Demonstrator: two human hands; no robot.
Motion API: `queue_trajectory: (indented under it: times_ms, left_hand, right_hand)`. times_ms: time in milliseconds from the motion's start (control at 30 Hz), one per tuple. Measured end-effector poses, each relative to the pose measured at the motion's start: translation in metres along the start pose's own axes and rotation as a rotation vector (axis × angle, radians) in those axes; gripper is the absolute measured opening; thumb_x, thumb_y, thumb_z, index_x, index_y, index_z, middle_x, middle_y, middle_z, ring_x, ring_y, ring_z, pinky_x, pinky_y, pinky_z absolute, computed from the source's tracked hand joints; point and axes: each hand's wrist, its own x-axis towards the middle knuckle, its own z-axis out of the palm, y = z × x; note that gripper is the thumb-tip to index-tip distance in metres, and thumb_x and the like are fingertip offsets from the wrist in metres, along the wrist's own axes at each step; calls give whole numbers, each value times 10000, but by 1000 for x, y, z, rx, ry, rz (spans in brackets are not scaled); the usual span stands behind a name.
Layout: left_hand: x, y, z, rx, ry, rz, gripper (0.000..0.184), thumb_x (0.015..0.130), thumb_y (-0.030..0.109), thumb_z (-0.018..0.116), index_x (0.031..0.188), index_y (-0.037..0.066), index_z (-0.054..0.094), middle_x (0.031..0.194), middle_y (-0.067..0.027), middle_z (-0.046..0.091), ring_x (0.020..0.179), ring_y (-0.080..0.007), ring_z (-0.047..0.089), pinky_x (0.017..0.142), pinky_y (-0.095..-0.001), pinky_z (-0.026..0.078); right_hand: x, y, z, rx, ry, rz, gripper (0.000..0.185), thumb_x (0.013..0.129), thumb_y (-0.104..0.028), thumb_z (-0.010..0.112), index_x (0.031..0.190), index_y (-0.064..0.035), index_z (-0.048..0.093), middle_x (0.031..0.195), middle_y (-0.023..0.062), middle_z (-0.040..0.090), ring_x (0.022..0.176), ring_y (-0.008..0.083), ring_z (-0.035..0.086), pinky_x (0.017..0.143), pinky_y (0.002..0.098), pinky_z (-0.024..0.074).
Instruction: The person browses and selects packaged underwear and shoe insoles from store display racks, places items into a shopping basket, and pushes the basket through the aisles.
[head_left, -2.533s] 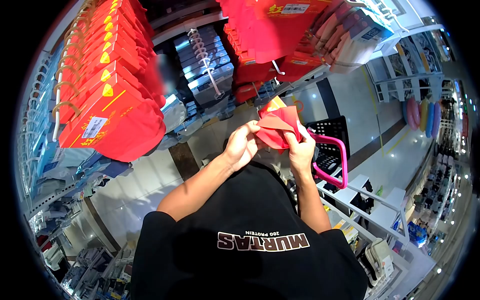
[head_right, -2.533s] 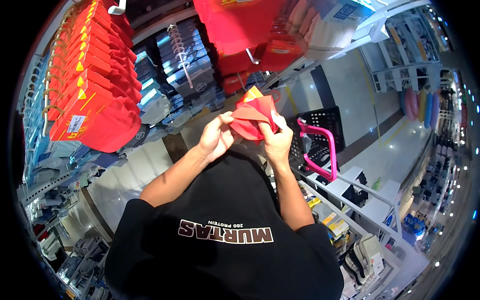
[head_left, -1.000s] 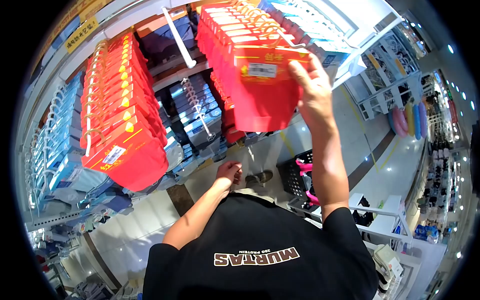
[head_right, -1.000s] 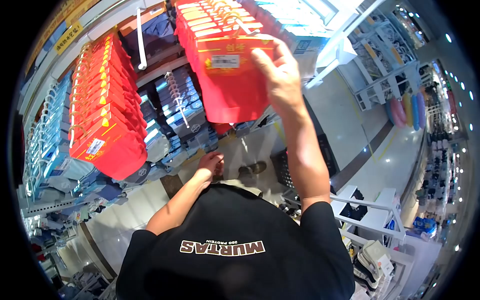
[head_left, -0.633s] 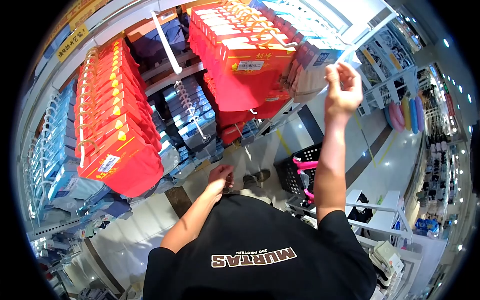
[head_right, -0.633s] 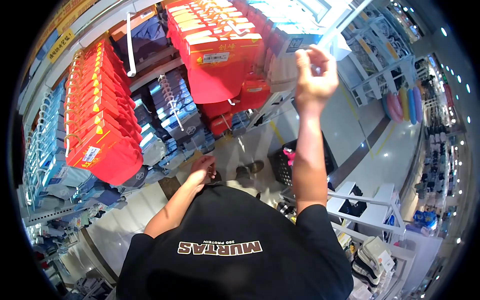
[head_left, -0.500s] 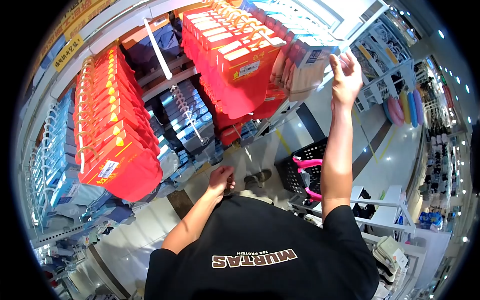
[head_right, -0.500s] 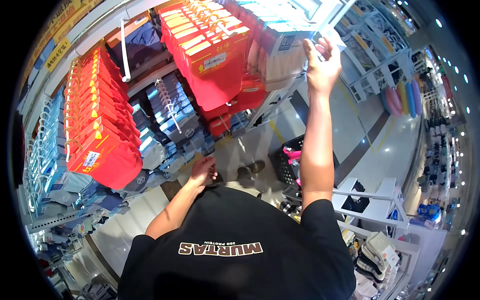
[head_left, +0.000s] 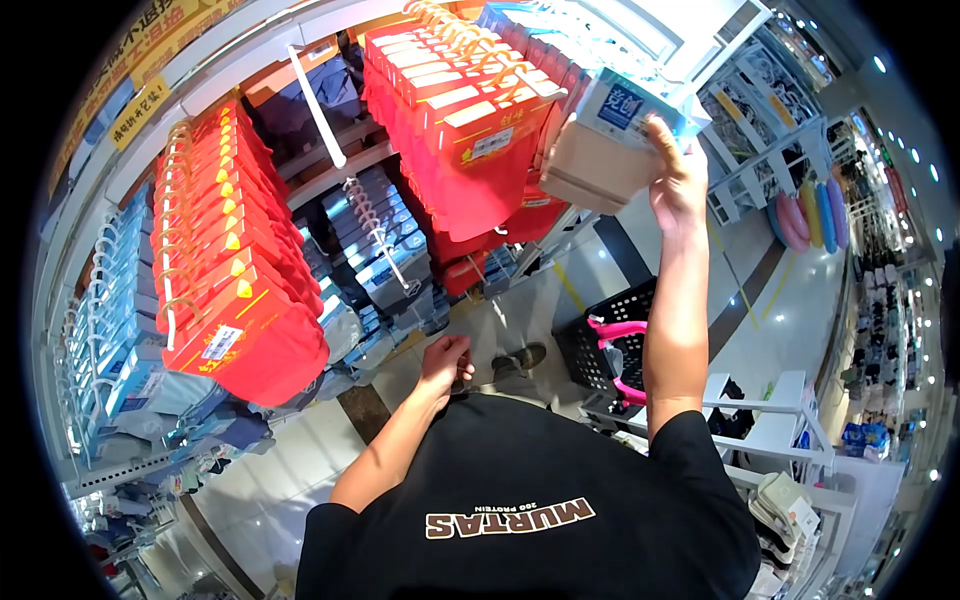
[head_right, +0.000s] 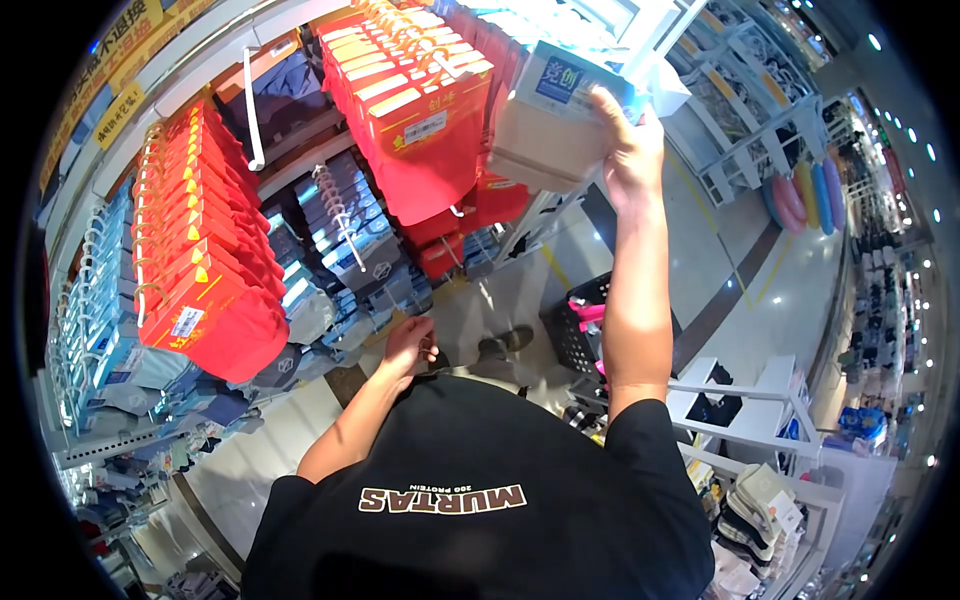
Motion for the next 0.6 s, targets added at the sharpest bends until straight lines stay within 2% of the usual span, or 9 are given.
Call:
queue_trajectory:
  times_ms: [167, 233, 300, 367, 433, 467, 500, 567, 600]
  left_hand:
    - [-4, 15, 21, 66, -156, 9, 223, 969, 230, 603, 1086, 41, 584, 834, -39, 623, 676, -124, 611, 580, -254, 489]
    - [-14, 26, 37, 123, -228, 26, 242, 969, 230, 606, 1110, 34, 585, 864, -43, 633, 707, -124, 616, 604, -255, 496]
    - [-15, 32, 51, 219, -350, 94, 279, 948, 180, 633, 1176, 29, 583, 944, -51, 655, 783, -127, 634, 673, -262, 512]
    - [-11, 30, 63, 192, -509, 258, 445, 902, 202, 701, 1278, 31, 535, 1096, -73, 649, 961, -138, 627, 787, -276, 513]
    - [-20, 39, 87, 157, -503, 447, 582, 871, 150, 728, 1369, 27, 452, 1261, -97, 578, 1168, -181, 543, 945, -334, 469]
    - [-24, 53, 88, 249, -577, 388, 672, 867, 122, 725, 1426, 16, 368, 1388, -111, 486, 1277, -207, 450, 1034, -367, 405]
    - [-17, 52, 89, 164, -665, 425, 542, 869, 113, 719, 1341, 5, 475, 1296, -91, 568, 1187, -185, 524, 989, -337, 438]
    - [-32, 74, 89, 224, -490, 325, 358, 881, 82, 692, 1212, 1, 584, 1153, -71, 648, 1071, -164, 593, 942, -306, 465]
    - [-30, 71, 86, 216, -378, 417, 285, 888, 68, 679, 1158, 3, 613, 1091, -59, 666, 1019, -155, 612, 922, -293, 473]
  right_hand:
    - [-19, -26, -13, 208, 27, -98, 374, 983, -232, 584, 1256, 22, 552, 1204, 113, 647, 1051, 217, 641, 922, 359, 507]
    - [-36, -28, -27, 321, 34, -42, 383, 1024, -279, 474, 1249, 19, 557, 1226, 131, 639, 1106, 245, 620, 978, 391, 485]
    - [-56, -14, -34, 371, 98, 1, 387, 1027, -277, 440, 1253, 16, 552, 1228, 138, 638, 1126, 255, 609, 998, 398, 473]
    - [-83, 8, -36, 437, 42, 98, 373, 1021, -249, 427, 1253, 16, 549, 1212, 141, 641, 1124, 259, 611, 992, 402, 478]
    - [-114, 21, -17, 396, 118, 256, 251, 999, -151, 456, 1144, 8, 585, 1108, 126, 656, 1030, 233, 641, 930, 366, 511]
    - [-126, 28, 1, 344, 135, 262, 250, 984, -129, 473, 1161, 17, 573, 1117, 124, 641, 1052, 235, 629, 947, 365, 501]
    - [-139, 47, -3, 315, 128, 306, 322, 960, -73, 499, 1270, 11, 511, 1156, 128, 613, 1086, 236, 613, 954, 374, 497]
    - [-161, 65, 1, 207, 184, 294, 473, 931, -5, 525, 1388, -19, 406, 1195, 138, 589, 1111, 239, 600, 972, 385, 492]
    - [-169, 66, 2, 196, 208, 302, 561, 919, 30, 537, 1439, -47, 339, 1226, 153, 570, 1138, 238, 587, 994, 381, 484]
